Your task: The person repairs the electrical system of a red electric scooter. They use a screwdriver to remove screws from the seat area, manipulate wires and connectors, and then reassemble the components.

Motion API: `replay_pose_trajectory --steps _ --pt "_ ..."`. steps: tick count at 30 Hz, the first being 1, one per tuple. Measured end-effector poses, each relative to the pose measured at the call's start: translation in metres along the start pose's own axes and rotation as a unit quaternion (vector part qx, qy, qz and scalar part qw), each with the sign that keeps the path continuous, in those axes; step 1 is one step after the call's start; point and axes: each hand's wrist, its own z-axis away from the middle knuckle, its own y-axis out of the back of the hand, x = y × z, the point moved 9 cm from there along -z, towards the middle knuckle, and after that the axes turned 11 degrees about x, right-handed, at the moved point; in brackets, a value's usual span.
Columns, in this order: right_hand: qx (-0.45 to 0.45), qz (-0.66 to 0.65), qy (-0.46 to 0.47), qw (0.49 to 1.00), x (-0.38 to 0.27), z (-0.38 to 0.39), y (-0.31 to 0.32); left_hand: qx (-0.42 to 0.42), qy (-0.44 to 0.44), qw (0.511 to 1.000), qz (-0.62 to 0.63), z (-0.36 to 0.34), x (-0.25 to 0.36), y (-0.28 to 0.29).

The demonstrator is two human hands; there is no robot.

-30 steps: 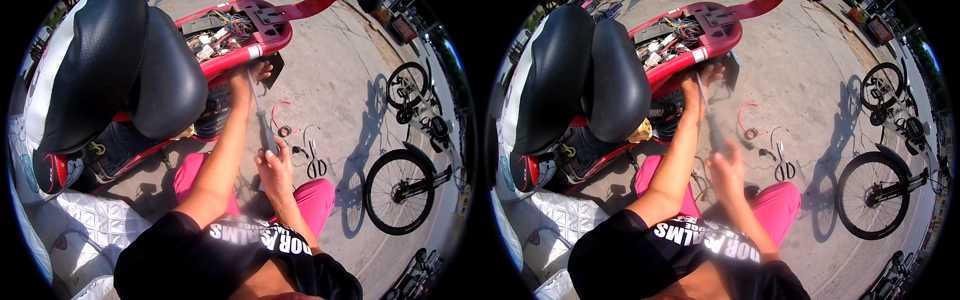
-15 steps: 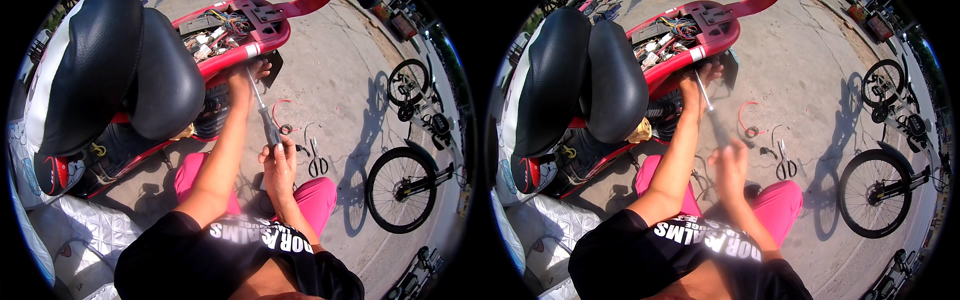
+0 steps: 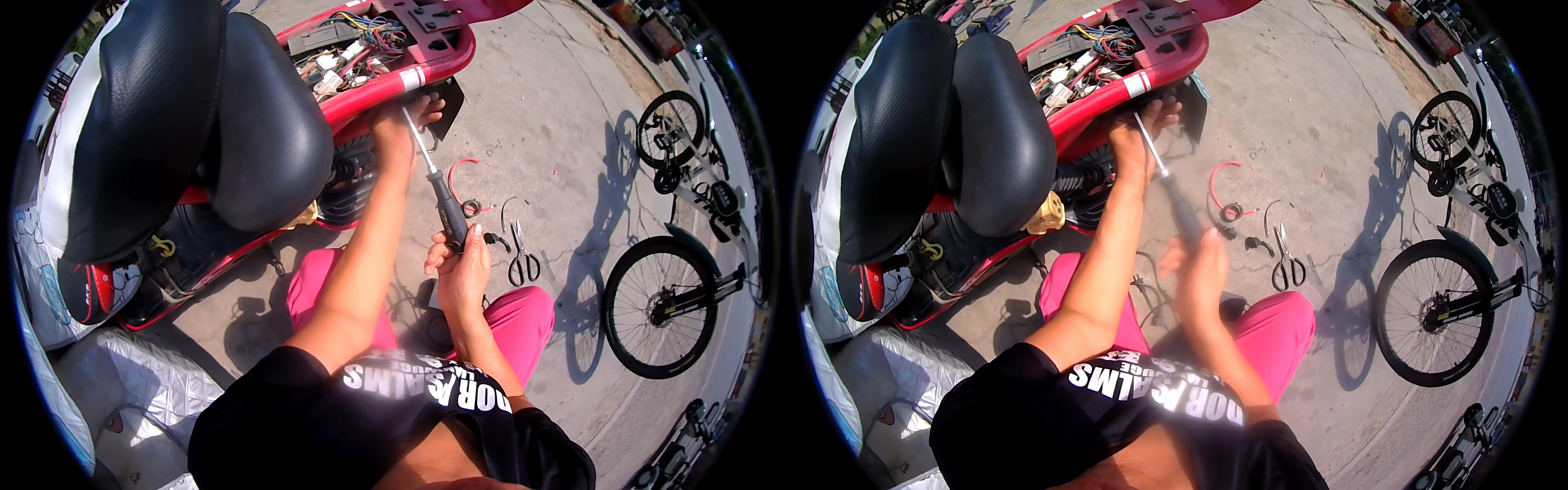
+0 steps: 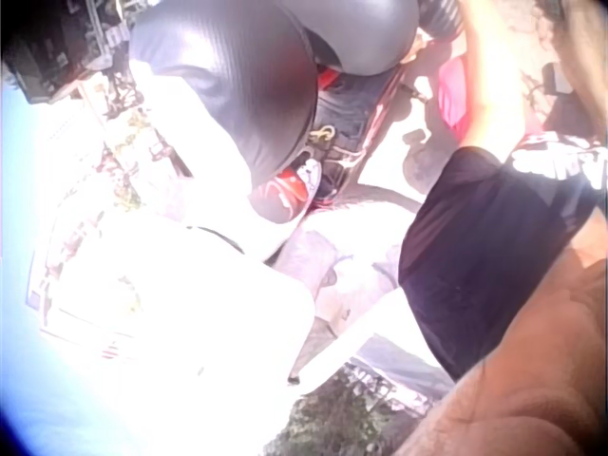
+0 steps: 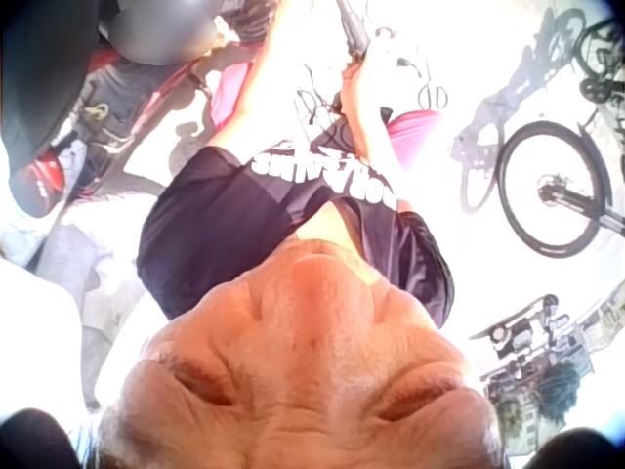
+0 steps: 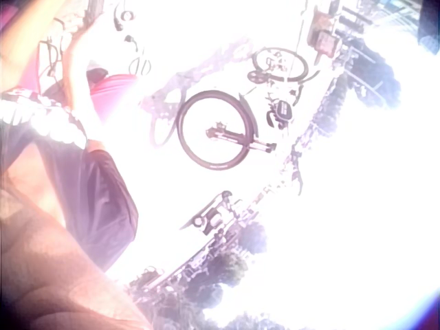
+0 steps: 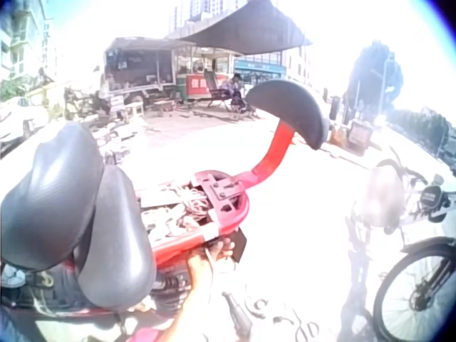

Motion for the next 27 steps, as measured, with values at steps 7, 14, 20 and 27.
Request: replay_pose_trajectory --steps 7,14,20,27 --pt "0.007 -0.001 0.066 0.998 -0.010 0.005 -0.009 0.001 0.004 1.000 -0.003 -0.002 -0.003 0.001" --pt "-0.097 0.014 -0.050 0.994 0.004 -0.005 0.002 -0.005 -0.014 1.000 -0.010 0.000 0.001 -0.002" --pt "0.006 0.054 0.118 0.992 -0.014 0.006 -0.014 -0.001 -0.007 1.000 -0.015 0.000 0.001 0.001" --pt "-0.040 -0.067 -0.035 0.996 -0.003 -0.001 -0.008 0.002 -0.006 1.000 -0.018 0.000 0.002 -0.002"
